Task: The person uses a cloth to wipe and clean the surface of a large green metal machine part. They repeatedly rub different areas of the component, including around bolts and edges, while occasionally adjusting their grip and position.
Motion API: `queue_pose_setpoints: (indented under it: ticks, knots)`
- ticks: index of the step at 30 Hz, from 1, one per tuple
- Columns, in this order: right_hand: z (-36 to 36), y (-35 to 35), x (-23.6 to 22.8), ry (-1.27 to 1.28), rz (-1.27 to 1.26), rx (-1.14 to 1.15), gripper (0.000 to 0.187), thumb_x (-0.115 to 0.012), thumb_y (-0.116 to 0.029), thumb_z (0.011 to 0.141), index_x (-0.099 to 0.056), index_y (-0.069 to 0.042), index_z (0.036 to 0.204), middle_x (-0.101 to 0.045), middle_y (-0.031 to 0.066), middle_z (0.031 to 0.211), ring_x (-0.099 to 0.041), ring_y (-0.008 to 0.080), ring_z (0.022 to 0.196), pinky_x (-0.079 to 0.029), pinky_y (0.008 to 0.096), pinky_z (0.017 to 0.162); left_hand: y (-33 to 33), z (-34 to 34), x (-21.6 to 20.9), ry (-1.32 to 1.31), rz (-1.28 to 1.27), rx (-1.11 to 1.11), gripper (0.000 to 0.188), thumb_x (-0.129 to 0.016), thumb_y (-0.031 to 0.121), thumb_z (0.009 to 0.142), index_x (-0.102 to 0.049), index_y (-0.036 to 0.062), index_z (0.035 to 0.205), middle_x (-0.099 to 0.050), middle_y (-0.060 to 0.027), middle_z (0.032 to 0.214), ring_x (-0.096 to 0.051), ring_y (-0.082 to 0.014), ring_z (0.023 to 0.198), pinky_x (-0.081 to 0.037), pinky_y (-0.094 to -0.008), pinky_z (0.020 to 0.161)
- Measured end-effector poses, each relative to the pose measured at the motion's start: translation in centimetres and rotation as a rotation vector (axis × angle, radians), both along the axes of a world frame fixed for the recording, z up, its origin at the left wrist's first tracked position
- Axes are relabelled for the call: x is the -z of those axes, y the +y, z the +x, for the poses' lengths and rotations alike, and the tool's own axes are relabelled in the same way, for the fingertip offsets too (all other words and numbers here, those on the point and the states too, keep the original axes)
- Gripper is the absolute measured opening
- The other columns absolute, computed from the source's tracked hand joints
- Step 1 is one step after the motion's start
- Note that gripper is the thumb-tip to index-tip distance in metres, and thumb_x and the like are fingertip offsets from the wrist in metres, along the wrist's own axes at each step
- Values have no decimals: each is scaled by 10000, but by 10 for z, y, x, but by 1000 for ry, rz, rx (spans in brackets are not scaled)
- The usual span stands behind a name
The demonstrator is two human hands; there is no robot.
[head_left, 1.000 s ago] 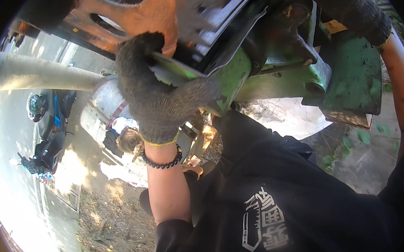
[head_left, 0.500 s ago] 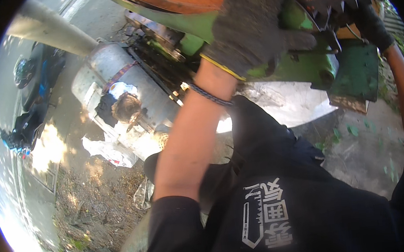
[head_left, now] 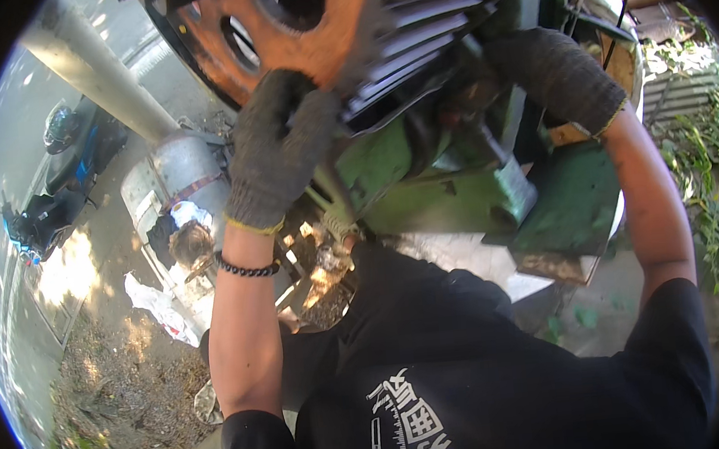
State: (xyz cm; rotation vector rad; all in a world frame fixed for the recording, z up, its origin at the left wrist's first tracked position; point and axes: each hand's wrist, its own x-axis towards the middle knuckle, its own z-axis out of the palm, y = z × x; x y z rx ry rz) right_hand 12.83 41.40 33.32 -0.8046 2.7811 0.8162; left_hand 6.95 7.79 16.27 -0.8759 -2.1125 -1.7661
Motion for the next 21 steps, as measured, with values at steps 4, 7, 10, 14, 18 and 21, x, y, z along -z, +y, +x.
queue_pose_setpoints:
  ticks: [4,7,10,14,18,21]
  knots:
    - [-7,-2,-22,-65,109,122,296,-583,-100,882,-707,-125,1150,-699,113,1109,-669,332,1018,-545,451,857,14,16,0,-447,182,2,247,-630,245,975,-632,4,1032,-624,-52,862,-573,-151,775,-471,-314,695]
    - [-1,1,-26,-5,-45,-38,323,-580,-89,866,-696,-117,1166,-695,119,1102,-670,336,1009,-543,451,868,18,20,0,-410,191,-92,261,-618,248,984,-628,-1,1063,-619,-61,887,-566,-147,824,-474,-315,747]
    - [2,-3,-26,-20,-191,-44,339,-580,-76,852,-690,-108,1171,-692,135,1110,-667,337,1025,-538,449,887,15,18,-6,-415,96,-115,264,-617,240,982,-625,-3,1085,-625,-68,902,-570,-146,833,-476,-313,760]
    - [-8,-12,-34,17,-142,-125,284,-578,-86,856,-694,-96,1115,-696,142,1048,-677,321,986,-541,435,835,20,15,-5,-485,185,-68,331,-608,238,979,-625,-15,1193,-626,-42,972,-568,-131,876,-479,-279,801]
    - [-23,-23,-35,-62,-114,-49,278,-585,-85,850,-696,-89,1106,-707,143,1010,-702,317,918,-560,421,768,27,12,4,-507,468,20,357,-544,195,1011,-585,-9,1301,-631,-45,1041,-562,-118,911,-495,-270,821]
    - [-26,-30,-30,-123,-45,89,324,-588,-67,834,-691,-83,1141,-711,145,1007,-706,329,884,-564,422,754,17,5,6,-620,553,20,341,-454,161,1051,-582,-1,1321,-653,-64,1089,-583,-122,953,-507,-278,827]
